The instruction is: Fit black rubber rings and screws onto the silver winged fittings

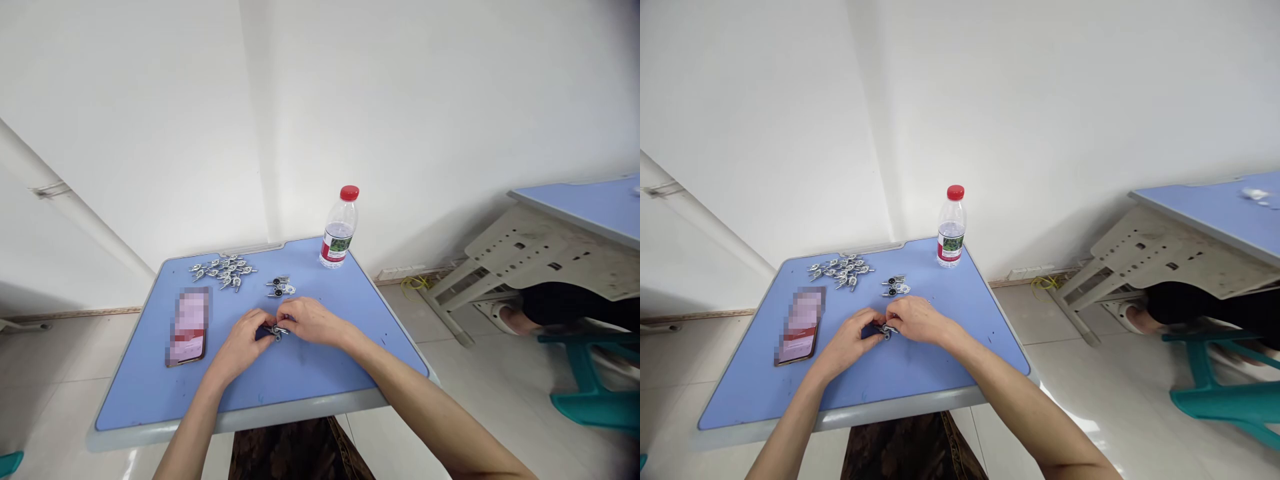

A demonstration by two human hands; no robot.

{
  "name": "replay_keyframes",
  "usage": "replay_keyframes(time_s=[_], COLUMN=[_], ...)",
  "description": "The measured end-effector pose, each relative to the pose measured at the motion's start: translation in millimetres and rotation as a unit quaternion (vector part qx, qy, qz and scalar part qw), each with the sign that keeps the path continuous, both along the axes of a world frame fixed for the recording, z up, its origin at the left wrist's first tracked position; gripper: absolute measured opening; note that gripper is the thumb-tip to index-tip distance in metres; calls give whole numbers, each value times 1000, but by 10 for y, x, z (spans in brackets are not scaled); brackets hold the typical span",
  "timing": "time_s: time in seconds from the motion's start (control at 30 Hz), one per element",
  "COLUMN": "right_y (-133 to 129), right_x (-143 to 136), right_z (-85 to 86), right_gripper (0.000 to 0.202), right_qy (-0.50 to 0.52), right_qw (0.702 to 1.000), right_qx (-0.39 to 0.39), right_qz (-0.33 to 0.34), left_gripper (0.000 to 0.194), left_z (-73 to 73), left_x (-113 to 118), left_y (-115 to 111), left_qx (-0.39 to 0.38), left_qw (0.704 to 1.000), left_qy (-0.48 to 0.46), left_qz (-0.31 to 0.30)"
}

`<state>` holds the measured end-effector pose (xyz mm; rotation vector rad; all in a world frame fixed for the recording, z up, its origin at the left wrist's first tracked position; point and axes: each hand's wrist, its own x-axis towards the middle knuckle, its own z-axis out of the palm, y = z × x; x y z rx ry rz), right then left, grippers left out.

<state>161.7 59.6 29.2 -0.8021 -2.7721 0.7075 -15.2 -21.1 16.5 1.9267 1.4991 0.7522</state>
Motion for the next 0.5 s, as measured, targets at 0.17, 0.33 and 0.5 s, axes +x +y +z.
replay_keyframes(time_s=[0.17,0.33,0.5], right_y=[-14,-9,28], right_x=[-6,41,114], right_z=[54,148,174], right_gripper=[15,18,20], right_qy=[15,89,148], right_qw=[999,991,978], right_qx=[-11,-25,-36], right_qz=[-40,-101,-141], left_gripper=[18,16,11], left_z=[-20,-15,-8], left_x=[-9,4,36], left_y=[-1,-6,-7], left_qx=[-9,-6,9], left_qw=[1000,1000,1000], left_qy=[-8,-9,6], left_qz=[5,9,7])
